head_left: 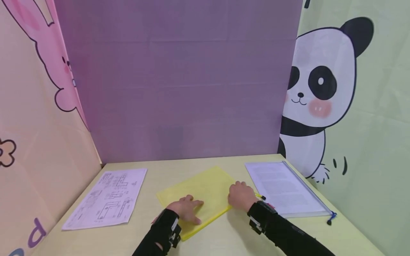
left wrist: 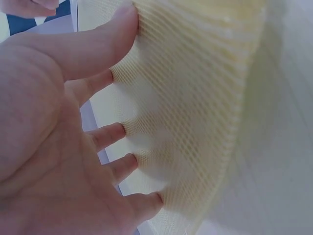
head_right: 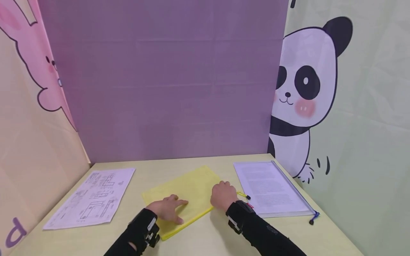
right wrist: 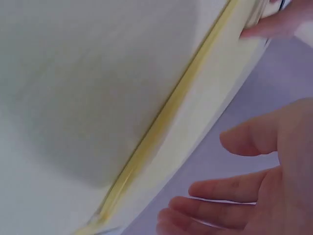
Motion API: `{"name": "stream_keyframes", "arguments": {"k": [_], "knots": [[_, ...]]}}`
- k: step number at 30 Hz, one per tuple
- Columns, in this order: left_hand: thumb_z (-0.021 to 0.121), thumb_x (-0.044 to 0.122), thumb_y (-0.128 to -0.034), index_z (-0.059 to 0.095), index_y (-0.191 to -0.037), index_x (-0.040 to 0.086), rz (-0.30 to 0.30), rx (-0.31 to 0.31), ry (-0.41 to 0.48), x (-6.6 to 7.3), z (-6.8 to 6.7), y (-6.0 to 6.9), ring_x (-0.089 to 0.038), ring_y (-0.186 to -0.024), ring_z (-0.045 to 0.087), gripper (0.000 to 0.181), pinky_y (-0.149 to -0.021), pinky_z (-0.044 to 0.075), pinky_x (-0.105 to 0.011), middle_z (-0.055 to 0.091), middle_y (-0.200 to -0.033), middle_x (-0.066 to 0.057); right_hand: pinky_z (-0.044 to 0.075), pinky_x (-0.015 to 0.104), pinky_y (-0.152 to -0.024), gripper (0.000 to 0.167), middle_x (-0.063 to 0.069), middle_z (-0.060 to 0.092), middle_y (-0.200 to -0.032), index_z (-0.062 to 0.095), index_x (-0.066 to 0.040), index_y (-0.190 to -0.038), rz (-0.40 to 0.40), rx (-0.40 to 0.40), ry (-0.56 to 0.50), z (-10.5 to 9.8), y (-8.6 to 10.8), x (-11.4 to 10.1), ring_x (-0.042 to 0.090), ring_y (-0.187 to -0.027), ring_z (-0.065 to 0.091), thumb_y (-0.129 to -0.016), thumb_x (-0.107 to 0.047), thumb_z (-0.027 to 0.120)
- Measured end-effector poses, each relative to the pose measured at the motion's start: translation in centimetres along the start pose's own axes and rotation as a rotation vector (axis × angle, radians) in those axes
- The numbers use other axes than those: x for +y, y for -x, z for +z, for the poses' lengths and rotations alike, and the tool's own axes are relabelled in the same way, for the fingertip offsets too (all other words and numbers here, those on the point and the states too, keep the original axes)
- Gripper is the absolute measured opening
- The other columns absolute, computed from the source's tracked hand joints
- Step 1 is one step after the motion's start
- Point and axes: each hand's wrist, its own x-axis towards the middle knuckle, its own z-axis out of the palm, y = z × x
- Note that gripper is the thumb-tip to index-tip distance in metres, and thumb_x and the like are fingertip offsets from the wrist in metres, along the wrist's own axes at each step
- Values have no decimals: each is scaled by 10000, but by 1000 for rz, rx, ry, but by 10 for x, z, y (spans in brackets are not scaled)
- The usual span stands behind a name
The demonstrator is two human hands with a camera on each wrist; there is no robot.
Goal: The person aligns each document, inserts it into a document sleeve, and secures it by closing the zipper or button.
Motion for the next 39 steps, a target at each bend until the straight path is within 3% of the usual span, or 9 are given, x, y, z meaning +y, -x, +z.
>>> {"name": "stream_keyframes", "arguments": {"k": [6, 12, 19, 23, 29, 36, 39], "knots": [[767, 466, -875, 535, -1470, 305, -25, 1, -18, 2, 1, 0, -369, -1342, 454, 658, -1004, 453, -637, 449, -1469, -136, 552, 505, -721, 297, 119, 564, -854, 664, -20, -816, -4, -84, -42, 9, 9, -42, 307, -835, 548, -961, -279, 648], [776, 447, -870, 538, -1468, 299, -25, 3, -18, 1, 1, 2, -378, -1323, 466, 660, -980, 464, -646, 451, -1452, -148, 544, 505, -762, 388, 121, 606, -887, 667, -50, -802, -30, -184, -68, 18, 17, -64, 320, -857, 592, -972, -399, 643], [760, 452, -883, 532, -1473, 302, -26, -7, -31, 0, -3, 4, -372, -1327, 460, 651, -992, 455, -652, 454, -1447, -139, 545, 491, -784, 455, 114, 652, -880, 648, -69, -755, -20, -202, -95, 21, 15, -71, 314, -847, 628, -975, -467, 633], [751, 455, -889, 521, -1485, 287, -19, -10, -29, 0, -4, 4, -381, -1392, 409, 660, -1029, 420, -668, 436, -1503, -139, 558, 478, -787, 494, 146, 671, -902, 672, -54, -750, -18, -197, -51, 19, 14, -74, 310, -862, 643, -972, -494, 630], [745, 429, -897, 532, -1481, 178, 0, 30, -5, 0, -2, 4, -392, -1429, 381, 671, -1106, 356, -641, 440, -1539, -153, 563, 451, -838, 645, 232, 686, -1012, 746, 33, -894, -8, -188, 82, 21, 13, -82, 334, -917, 655, -951, -593, 598], [705, 315, -942, 560, -1452, 109, -17, 46, 4, 1, 4, 4, -382, -1411, 427, 569, -1110, 345, -646, 479, -1531, -140, 503, 529, -988, 822, 352, 607, -1222, 700, 103, -1137, 70, -216, 80, 32, 10, -83, 467, -1148, 590, -915, -680, 581], [704, 289, -939, 588, -1421, 100, -42, 65, -5, 7, 2, 7, -376, -1373, 474, 531, -1087, 388, -625, 513, -1501, -137, 486, 526, -1006, 900, 354, 586, -1249, 674, 112, -1185, 102, -242, 71, 34, 4, -80, 454, -1158, 572, -892, -732, 563]]}}
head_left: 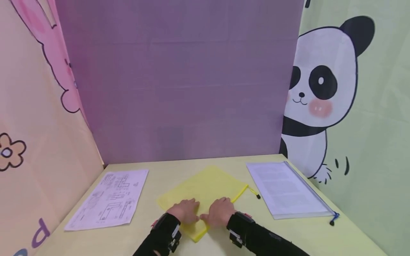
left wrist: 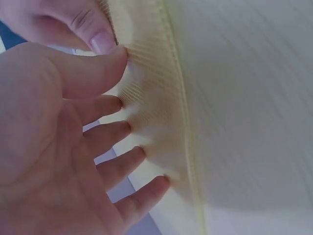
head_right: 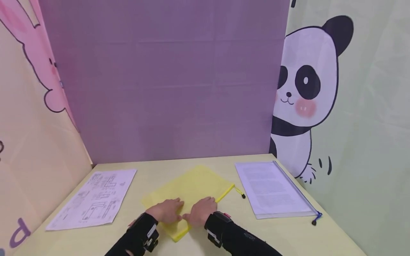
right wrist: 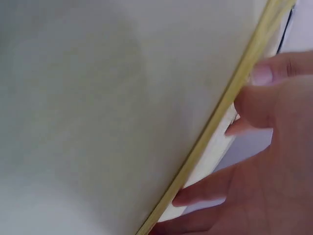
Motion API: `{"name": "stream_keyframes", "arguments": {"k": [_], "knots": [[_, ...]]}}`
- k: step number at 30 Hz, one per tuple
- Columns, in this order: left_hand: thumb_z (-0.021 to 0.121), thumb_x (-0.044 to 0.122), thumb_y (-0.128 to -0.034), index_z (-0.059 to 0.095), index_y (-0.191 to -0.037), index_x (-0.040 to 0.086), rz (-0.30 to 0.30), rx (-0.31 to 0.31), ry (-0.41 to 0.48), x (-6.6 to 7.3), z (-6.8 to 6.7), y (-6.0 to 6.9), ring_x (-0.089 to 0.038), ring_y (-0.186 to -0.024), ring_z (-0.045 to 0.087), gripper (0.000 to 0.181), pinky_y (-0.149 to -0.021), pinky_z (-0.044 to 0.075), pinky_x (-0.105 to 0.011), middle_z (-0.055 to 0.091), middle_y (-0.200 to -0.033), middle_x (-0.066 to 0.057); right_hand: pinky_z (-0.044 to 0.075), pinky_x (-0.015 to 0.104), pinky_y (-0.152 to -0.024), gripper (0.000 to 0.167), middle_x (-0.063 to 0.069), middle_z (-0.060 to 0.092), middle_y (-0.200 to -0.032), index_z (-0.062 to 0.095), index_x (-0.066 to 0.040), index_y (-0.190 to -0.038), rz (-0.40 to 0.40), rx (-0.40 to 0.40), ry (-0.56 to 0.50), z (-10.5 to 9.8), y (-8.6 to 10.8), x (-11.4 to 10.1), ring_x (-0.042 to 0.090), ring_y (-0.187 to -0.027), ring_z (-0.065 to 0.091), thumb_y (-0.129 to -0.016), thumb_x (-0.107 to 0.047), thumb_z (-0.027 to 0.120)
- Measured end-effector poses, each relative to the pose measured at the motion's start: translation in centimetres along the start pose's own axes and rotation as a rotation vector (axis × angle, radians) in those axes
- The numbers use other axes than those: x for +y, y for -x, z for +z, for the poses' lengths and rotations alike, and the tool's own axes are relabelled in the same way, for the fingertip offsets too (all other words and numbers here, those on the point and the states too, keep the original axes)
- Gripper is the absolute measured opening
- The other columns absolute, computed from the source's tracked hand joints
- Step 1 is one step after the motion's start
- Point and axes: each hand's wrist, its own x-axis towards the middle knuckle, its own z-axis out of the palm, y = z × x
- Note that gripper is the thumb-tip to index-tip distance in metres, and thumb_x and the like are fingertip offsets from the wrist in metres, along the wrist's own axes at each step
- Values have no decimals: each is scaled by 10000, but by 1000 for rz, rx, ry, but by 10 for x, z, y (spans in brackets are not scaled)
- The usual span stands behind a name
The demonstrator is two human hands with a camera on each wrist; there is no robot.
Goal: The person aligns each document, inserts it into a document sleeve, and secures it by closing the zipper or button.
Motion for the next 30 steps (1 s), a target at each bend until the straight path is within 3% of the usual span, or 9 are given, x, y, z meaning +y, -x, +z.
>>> {"name": "stream_keyframes", "arguments": {"k": [3, 6, 9, 11, 14, 16, 19, 25, 30], "knots": [[692, 243, -934, 620, -1378, 102, -35, 12, -19, 6, -1, 4, -348, -1303, 537, 471, -1016, 471, -549, 557, -1453, -115, 480, 497, -993, 864, 301, 615, -1167, 688, 86, -1143, -12, -33, 15, -3, -3, 3, 394, -1076, 583, -890, -732, 563], [669, 181, -930, 678, -1217, 90, -47, 22, -38, 10, -2, 5, -279, -1059, 611, 301, -825, 521, -451, 645, -1239, -71, 510, 472, -909, 776, 251, 615, -1066, 700, 42, -1057, -41, -62, 17, -7, -5, 8, 340, -969, 570, -887, -707, 590], [647, 143, -932, 664, -1003, 75, 5, 58, -10, 5, -1, 4, -241, -844, 560, 100, -695, 483, -395, 622, -971, -55, 539, 478, -842, 711, 235, 597, -1066, 687, 18, -1036, -52, -91, -10, -12, -7, 13, 315, -937, 544, -880, -673, 631], [636, 128, -937, 663, -988, 66, 56, 99, 34, -3, -1, 3, -247, -864, 595, 85, -726, 512, -404, 633, -949, -62, 546, 496, -837, 695, 230, 583, -1103, 675, 14, -1070, -50, -104, -29, -13, -9, 17, 309, -957, 532, -876, -653, 653], [631, 98, -943, 679, -1084, 11, 116, 178, 114, -21, -3, 3, -317, -1027, 639, 172, -876, 529, -474, 679, -1066, -138, 546, 516, -858, 704, 231, 569, -1175, 655, 13, -1134, -59, -107, -36, -14, -12, 22, 317, -1024, 532, -872, -641, 669], [623, 88, -947, 673, -1168, -17, 112, 229, 149, -35, -5, 5, -366, -1135, 620, 249, -957, 503, -528, 671, -1169, -185, 535, 504, -888, 698, 217, 567, -1188, 646, 7, -1152, -81, -109, -35, -14, -15, 25, 318, -1069, 531, -874, -632, 674], [620, 63, -938, 675, -1154, -32, 72, 296, 158, -60, -9, 9, -380, -1126, 621, 242, -940, 505, -552, 668, -1164, -200, 529, 455, -863, 621, 176, 584, -1113, 661, -12, -1057, -126, -104, -41, -16, -17, 30, 296, -1035, 544, -862, -601, 705], [603, 47, -938, 671, -1137, -39, -43, 349, 119, -110, -20, 22, -375, -1071, 635, 227, -881, 523, -564, 665, -1123, -201, 436, 308, -641, 455, 39, 528, -772, 591, -80, -733, -202, -110, -110, -22, -23, 37, 173, -693, 478, -810, -470, 811], [579, 30, -899, 665, -1090, -73, -114, 397, 76, -145, -33, 36, -387, -978, 650, 233, -826, 530, -567, 674, -1040, -224, 493, 306, -746, 411, 22, 564, -849, 646, -58, -867, -221, -127, -127, -25, -26, 41, 164, -741, 492, -794, -403, 857]]}}
